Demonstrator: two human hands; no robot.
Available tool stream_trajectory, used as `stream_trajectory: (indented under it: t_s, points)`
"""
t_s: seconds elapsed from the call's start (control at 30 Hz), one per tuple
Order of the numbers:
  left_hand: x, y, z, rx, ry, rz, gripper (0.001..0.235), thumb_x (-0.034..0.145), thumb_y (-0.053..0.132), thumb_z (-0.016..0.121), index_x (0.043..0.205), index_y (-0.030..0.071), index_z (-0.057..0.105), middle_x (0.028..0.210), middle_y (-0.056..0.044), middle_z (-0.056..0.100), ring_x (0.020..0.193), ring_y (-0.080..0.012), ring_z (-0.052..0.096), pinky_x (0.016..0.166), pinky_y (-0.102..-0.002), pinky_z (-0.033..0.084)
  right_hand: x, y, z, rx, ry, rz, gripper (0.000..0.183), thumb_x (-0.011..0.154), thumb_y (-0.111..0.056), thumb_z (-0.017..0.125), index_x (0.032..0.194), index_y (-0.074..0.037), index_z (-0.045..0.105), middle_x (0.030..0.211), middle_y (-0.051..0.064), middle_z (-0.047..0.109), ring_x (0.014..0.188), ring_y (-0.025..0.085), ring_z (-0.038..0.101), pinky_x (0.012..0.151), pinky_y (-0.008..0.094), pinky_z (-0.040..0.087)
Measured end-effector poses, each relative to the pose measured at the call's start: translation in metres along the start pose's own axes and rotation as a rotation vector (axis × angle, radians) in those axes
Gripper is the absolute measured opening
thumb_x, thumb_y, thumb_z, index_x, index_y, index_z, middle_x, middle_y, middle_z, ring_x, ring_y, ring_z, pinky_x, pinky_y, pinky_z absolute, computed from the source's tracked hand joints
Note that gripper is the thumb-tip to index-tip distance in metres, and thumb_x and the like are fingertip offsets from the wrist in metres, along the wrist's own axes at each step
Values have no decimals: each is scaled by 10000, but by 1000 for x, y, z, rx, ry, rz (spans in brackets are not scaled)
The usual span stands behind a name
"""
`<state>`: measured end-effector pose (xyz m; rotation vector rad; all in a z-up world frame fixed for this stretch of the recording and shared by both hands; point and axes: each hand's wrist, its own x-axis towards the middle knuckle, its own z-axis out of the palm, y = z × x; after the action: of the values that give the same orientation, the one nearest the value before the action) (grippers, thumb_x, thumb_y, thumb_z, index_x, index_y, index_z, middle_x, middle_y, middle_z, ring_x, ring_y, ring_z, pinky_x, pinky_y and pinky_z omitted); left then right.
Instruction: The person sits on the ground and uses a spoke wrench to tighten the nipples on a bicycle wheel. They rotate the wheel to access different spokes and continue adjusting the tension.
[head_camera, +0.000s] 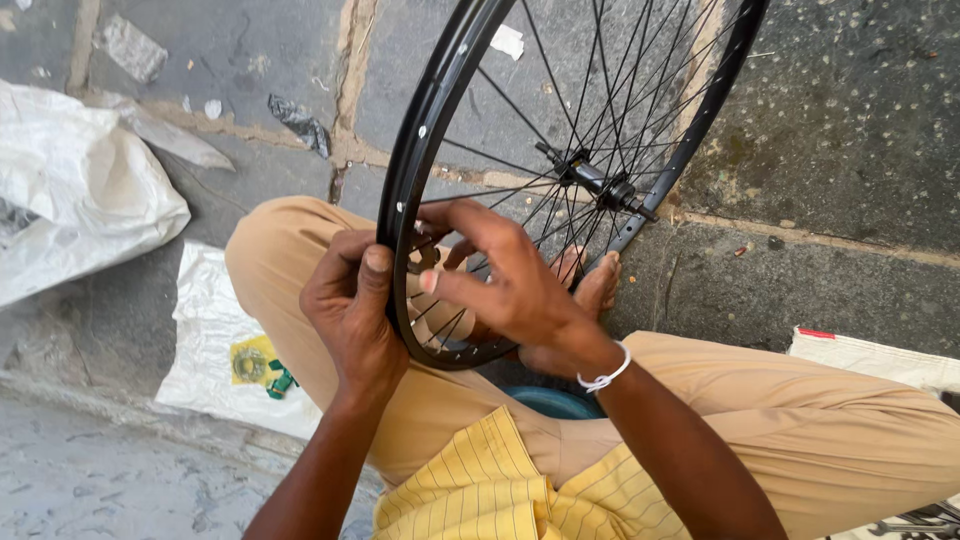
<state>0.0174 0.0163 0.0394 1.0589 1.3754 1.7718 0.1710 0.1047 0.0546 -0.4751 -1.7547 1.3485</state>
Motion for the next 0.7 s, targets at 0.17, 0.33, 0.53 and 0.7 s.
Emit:
stream_trajectory:
  t_s: [0.17,0.33,0.53,0.7]
  points:
    - [8,10,13,-99,8,-75,310,1017,246,728,1150,-19,639,1039,-52,700,962,-118,652,905,-255,529,-2,10,10,-483,38,1,322,886,11,672,1207,0,648,1144,100,691,969,216,713,832,330,581]
    - [-2,10,10,-33,-29,-41,291,1045,245,736,1135,-15,642,1051,-26,664,982,-91,626,919,-238,510,-7,9,14,-81,78,83,324,834,23,718,1149,1,643,1020,115,694,898,274,698,768,390,557]
    - [4,1,-1,-27,15,-123,267,1046,245,731,1031,-12,656,949,-24,662,868,-75,574,800,-220,456,0,7,8,-336,90,-156,285,872,22,718,1132,0,603,1061,141,676,866,308,705,729,416,568]
    - [15,13,1,-58,-89,-100,284,1048,267,696,1063,-16,685,998,-19,681,900,-88,610,830,-224,484,-15,18,38,-628,330,-354,320,875,23,778,1115,0,569,1201,191,651,1004,344,739,790,375,616]
